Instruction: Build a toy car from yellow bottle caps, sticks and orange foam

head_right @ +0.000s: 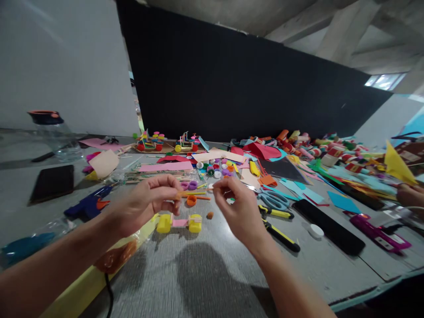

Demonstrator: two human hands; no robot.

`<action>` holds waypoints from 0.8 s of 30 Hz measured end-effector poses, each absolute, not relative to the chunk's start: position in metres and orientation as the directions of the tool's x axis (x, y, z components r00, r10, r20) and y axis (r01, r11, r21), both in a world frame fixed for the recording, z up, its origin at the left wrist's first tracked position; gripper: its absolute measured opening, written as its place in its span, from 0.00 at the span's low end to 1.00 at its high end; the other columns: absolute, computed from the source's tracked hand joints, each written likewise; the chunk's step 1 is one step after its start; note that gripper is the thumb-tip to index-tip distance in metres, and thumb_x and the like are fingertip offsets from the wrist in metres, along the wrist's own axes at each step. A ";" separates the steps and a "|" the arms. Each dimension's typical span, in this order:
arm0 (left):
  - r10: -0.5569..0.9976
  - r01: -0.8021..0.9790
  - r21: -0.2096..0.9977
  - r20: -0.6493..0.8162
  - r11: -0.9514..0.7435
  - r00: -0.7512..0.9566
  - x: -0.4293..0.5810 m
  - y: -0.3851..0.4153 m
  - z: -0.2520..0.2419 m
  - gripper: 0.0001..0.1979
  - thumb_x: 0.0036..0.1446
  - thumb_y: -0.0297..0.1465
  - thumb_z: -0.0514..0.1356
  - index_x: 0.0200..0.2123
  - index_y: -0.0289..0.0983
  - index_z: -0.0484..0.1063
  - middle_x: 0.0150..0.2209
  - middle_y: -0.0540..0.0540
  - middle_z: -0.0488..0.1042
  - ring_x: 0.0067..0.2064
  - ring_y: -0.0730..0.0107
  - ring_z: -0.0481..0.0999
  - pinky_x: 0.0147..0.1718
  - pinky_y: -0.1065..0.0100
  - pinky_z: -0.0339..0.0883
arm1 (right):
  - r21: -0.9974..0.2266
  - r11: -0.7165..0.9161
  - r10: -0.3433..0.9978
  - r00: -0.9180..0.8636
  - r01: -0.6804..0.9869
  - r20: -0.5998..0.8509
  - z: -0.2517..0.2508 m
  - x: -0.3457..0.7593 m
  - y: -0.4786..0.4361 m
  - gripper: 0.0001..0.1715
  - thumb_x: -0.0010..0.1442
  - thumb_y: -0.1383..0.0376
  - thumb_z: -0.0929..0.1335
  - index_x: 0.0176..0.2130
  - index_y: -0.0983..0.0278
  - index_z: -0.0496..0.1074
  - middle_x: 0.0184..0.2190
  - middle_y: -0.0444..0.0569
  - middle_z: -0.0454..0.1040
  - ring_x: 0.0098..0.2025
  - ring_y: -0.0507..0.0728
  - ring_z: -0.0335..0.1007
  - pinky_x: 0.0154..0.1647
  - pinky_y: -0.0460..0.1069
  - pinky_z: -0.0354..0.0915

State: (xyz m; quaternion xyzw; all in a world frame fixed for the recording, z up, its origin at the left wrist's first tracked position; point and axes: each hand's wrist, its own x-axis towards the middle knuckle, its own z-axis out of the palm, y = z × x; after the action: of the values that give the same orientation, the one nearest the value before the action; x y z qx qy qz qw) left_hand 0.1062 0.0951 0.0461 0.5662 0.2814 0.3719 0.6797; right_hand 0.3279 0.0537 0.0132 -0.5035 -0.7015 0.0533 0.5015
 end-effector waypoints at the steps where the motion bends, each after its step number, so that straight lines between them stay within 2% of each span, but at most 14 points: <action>1: 0.829 -0.210 0.974 0.045 0.088 0.557 0.105 0.097 0.047 0.08 0.50 0.32 0.68 0.29 0.36 0.72 0.26 0.50 0.73 0.28 0.71 0.74 0.32 0.66 0.72 | -0.585 0.453 0.780 0.019 0.672 0.626 0.013 0.336 0.057 0.07 0.66 0.63 0.66 0.39 0.63 0.73 0.34 0.47 0.75 0.34 0.54 0.71 0.34 0.48 0.67; 4: 0.850 -0.268 0.958 0.058 0.099 0.523 0.103 0.102 0.048 0.12 0.51 0.39 0.66 0.29 0.36 0.73 0.28 0.50 0.72 0.30 0.69 0.74 0.31 0.64 0.74 | -0.569 0.345 0.851 0.006 0.746 0.525 0.010 0.357 0.068 0.11 0.66 0.60 0.67 0.38 0.63 0.76 0.35 0.49 0.76 0.34 0.55 0.71 0.32 0.49 0.64; 8: 0.880 -0.270 0.961 0.075 0.062 0.469 0.101 0.107 0.046 0.12 0.52 0.37 0.70 0.28 0.36 0.72 0.27 0.52 0.71 0.29 0.71 0.73 0.30 0.66 0.73 | -0.482 0.215 0.944 -0.055 0.849 0.324 0.004 0.374 0.077 0.13 0.65 0.62 0.68 0.30 0.63 0.77 0.24 0.46 0.74 0.25 0.53 0.65 0.27 0.49 0.59; 10: 0.893 -0.273 0.962 0.100 0.026 0.439 0.100 0.107 0.048 0.12 0.52 0.35 0.71 0.27 0.36 0.72 0.26 0.52 0.71 0.29 0.72 0.72 0.31 0.68 0.73 | -0.435 0.178 0.968 -0.077 0.883 0.240 0.000 0.377 0.080 0.13 0.65 0.62 0.70 0.29 0.64 0.75 0.23 0.43 0.72 0.25 0.52 0.64 0.28 0.48 0.61; 14: 0.915 -0.303 0.953 0.150 -0.032 0.376 0.096 0.104 0.059 0.12 0.51 0.36 0.70 0.26 0.37 0.72 0.26 0.53 0.70 0.29 0.74 0.70 0.28 0.71 0.69 | -0.404 0.144 0.983 -0.084 0.903 0.162 -0.007 0.378 0.085 0.14 0.67 0.57 0.71 0.35 0.65 0.74 0.27 0.41 0.72 0.28 0.51 0.68 0.34 0.49 0.68; 17: 0.912 -0.307 0.951 0.158 -0.038 0.379 0.095 0.102 0.063 0.14 0.51 0.39 0.70 0.25 0.36 0.71 0.26 0.53 0.70 0.29 0.73 0.70 0.27 0.71 0.69 | -0.466 0.172 0.981 -0.105 0.868 0.165 -0.007 0.377 0.087 0.13 0.65 0.59 0.71 0.33 0.65 0.73 0.27 0.42 0.72 0.28 0.51 0.68 0.34 0.49 0.68; 20: 0.899 -0.276 0.961 0.140 -0.023 0.415 0.097 0.102 0.058 0.14 0.52 0.37 0.70 0.24 0.36 0.71 0.25 0.52 0.70 0.28 0.73 0.70 0.26 0.71 0.68 | -0.599 0.238 0.969 -0.139 0.765 0.206 -0.002 0.372 0.085 0.09 0.63 0.62 0.71 0.34 0.64 0.75 0.26 0.44 0.73 0.27 0.51 0.67 0.30 0.47 0.65; 24: 0.893 -0.224 0.974 0.059 0.047 0.447 0.107 0.096 0.042 0.13 0.54 0.32 0.69 0.25 0.36 0.68 0.22 0.52 0.71 0.24 0.72 0.70 0.24 0.69 0.67 | -0.763 0.352 0.936 -0.210 0.542 0.282 0.011 0.355 0.070 0.13 0.64 0.56 0.69 0.38 0.63 0.73 0.30 0.46 0.75 0.29 0.52 0.70 0.28 0.47 0.68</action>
State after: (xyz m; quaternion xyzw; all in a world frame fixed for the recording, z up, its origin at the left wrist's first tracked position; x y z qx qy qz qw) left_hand 0.1074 0.0965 0.0421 0.5429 0.3081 0.4261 0.6548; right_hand 0.3551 0.0702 0.0115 -0.5048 -0.7321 0.2630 0.3741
